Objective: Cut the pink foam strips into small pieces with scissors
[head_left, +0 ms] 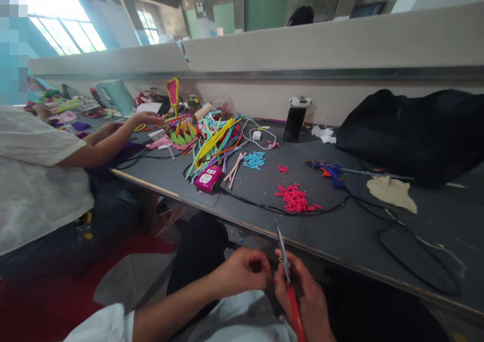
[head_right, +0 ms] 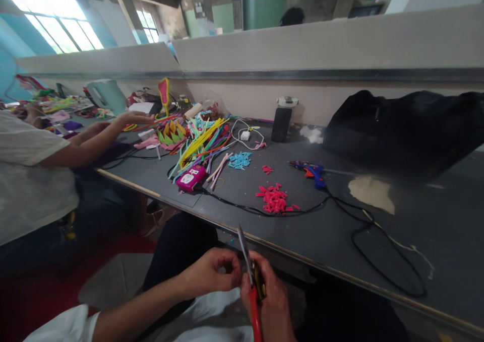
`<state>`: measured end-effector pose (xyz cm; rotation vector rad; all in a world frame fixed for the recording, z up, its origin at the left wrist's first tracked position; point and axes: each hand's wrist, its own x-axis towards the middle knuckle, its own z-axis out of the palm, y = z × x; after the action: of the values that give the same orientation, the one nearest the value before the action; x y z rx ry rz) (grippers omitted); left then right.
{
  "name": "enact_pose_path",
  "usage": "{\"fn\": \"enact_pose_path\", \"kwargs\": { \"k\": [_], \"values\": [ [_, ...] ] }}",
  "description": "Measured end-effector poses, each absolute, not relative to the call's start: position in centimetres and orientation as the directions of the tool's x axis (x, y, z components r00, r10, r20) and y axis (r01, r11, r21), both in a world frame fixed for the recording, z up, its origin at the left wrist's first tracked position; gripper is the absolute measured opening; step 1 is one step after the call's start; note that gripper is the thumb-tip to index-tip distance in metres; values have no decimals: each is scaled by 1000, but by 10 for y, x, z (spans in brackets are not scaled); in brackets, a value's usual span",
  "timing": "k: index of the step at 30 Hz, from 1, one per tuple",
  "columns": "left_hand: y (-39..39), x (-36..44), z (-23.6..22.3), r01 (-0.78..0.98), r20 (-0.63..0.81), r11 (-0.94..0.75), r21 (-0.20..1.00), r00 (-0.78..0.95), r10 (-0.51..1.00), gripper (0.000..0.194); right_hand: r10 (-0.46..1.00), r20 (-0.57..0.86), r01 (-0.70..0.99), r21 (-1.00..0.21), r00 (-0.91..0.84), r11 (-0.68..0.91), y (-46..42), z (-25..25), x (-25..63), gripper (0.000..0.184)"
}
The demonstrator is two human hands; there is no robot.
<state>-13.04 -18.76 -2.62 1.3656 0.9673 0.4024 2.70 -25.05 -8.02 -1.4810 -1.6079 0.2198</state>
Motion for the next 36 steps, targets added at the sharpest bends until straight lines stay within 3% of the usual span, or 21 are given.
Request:
{"fn": "enact_pose_path", "kwargs": {
  "k": [4,12,15,20,23,26,30,36],
  "values": [
    [-189,-130,-22,357,-19,-256,898,614,789,7,818,555,755,-597,148,269,-246,-75,27,26],
    [-193,-127,-29,394,50,-387,834,644,763,10,807,560,763,-600,184,242,-245,-67,25,25],
    [-194,-125,-33,382,59,-372,846,627,777,9,800,560,741,-627,215,240,-245,-65,26,25],
    [-190,-122,-22,333,5,-193,923,493,870,7,885,409,665,-728,223,169,-249,-59,32,28],
    [-181,-121,-5,139,-73,24,990,358,931,8,892,393,664,-731,223,157,-250,-63,35,31],
    [-172,-119,8,-115,-129,166,979,276,952,16,851,479,707,-677,214,204,-249,-73,34,30],
    [-166,-114,15,-249,-112,166,954,217,970,17,829,530,749,-620,178,235,-248,-82,34,31],
    [-167,-105,17,-290,-126,192,938,234,964,17,851,503,768,-602,152,219,-251,-88,37,33]
  ]
}}
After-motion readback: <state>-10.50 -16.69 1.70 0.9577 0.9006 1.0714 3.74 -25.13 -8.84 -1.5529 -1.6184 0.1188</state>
